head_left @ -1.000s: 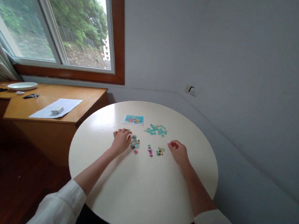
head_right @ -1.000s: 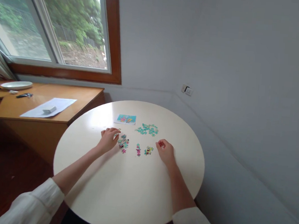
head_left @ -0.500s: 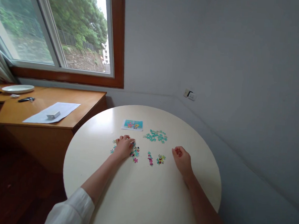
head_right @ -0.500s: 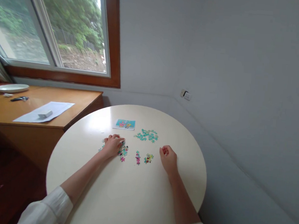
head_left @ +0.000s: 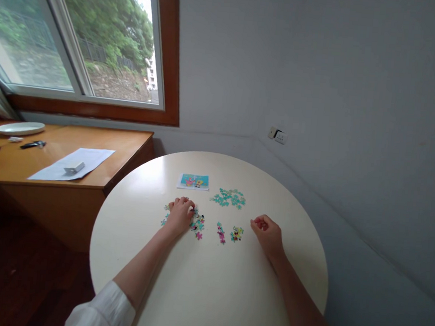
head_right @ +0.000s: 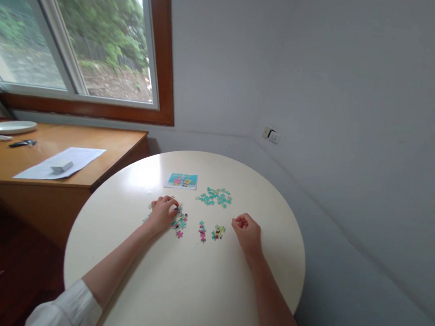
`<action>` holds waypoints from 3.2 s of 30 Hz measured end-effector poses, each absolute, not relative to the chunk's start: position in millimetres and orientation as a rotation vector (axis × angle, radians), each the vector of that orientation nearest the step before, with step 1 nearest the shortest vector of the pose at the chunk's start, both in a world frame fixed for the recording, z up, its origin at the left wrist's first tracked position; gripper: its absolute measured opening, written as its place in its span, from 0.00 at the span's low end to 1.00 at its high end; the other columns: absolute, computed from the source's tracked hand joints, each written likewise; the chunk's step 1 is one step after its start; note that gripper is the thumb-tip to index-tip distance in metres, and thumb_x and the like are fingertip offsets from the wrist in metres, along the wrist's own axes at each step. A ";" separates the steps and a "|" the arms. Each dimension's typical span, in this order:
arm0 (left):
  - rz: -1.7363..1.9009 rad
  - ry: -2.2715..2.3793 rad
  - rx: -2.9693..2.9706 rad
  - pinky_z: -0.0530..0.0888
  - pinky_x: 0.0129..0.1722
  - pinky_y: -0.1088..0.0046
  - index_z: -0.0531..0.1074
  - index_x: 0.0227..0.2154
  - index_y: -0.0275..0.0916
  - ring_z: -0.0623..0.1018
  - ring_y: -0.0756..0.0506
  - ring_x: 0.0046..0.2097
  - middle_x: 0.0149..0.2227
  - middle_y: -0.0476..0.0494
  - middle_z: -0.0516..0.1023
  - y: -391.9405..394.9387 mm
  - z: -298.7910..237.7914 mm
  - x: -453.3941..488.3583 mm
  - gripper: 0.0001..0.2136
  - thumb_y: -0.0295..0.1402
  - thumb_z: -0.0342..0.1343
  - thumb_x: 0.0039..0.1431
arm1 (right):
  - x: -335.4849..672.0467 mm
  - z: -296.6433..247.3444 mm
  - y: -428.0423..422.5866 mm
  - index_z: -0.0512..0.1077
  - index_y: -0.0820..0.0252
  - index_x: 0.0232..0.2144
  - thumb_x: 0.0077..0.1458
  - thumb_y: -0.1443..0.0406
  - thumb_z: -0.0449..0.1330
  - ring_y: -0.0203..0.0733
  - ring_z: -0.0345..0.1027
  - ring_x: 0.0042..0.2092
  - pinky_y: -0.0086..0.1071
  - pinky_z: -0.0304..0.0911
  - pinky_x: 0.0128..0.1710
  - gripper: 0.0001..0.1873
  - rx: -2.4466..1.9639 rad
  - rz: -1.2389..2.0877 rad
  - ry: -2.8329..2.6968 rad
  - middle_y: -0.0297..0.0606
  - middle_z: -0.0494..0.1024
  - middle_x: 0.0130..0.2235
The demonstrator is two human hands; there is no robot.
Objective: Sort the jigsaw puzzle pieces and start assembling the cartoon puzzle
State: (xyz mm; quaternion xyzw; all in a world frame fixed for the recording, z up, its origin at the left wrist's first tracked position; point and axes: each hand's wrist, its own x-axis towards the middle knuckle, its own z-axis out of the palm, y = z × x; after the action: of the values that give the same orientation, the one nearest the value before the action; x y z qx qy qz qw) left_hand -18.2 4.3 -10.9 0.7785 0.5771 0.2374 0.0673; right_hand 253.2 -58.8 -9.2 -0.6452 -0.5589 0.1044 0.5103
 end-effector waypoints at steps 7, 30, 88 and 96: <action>0.759 1.716 2.307 0.60 0.43 0.63 0.70 0.29 0.40 0.68 0.42 0.44 0.38 0.43 0.73 1.5 -6.2 -19.3 0.04 0.27 0.52 0.50 | 250.7 -7.5 -60.7 0.64 0.58 0.17 0.40 0.56 0.57 0.34 0.57 0.19 0.28 0.55 0.19 0.13 -1.547 0.264 -1.385 0.30 0.65 0.16; 1.306 1.164 1.459 0.71 0.28 0.70 0.62 0.25 0.39 0.79 0.43 0.28 0.22 0.48 0.76 -5.0 -1.7 -12.5 0.11 0.40 0.57 0.46 | 255.1 -13.5 -60.2 0.60 0.57 0.18 0.46 0.54 0.55 0.33 0.53 0.21 0.28 0.52 0.22 0.16 -1.550 0.196 -1.529 0.28 0.61 0.18; 0.982 0.994 1.344 0.60 0.22 0.77 0.75 0.33 0.32 0.65 0.54 0.22 0.20 0.51 0.69 -25.4 -4.8 8.4 0.20 0.39 0.65 0.36 | 251.2 -12.4 -61.4 0.61 0.57 0.19 0.43 0.53 0.58 0.30 0.46 0.19 0.27 0.46 0.19 0.16 -1.511 0.342 -1.441 0.23 0.53 0.15; 0.957 0.987 1.401 0.63 0.24 0.77 0.75 0.31 0.32 0.69 0.52 0.24 0.23 0.49 0.72 -27.3 -5.2 9.0 0.18 0.39 0.64 0.37 | 250.1 -11.5 -61.7 0.66 0.59 0.21 0.43 0.54 0.57 0.31 0.47 0.18 0.28 0.46 0.19 0.13 -1.526 0.390 -1.423 0.23 0.53 0.14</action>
State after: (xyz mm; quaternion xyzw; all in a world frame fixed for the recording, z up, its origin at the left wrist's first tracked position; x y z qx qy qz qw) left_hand 9.0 -27.3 -5.2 0.5934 0.4179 0.4053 0.5558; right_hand 250.1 -61.7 -11.5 -0.6276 -0.5852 0.1602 0.4878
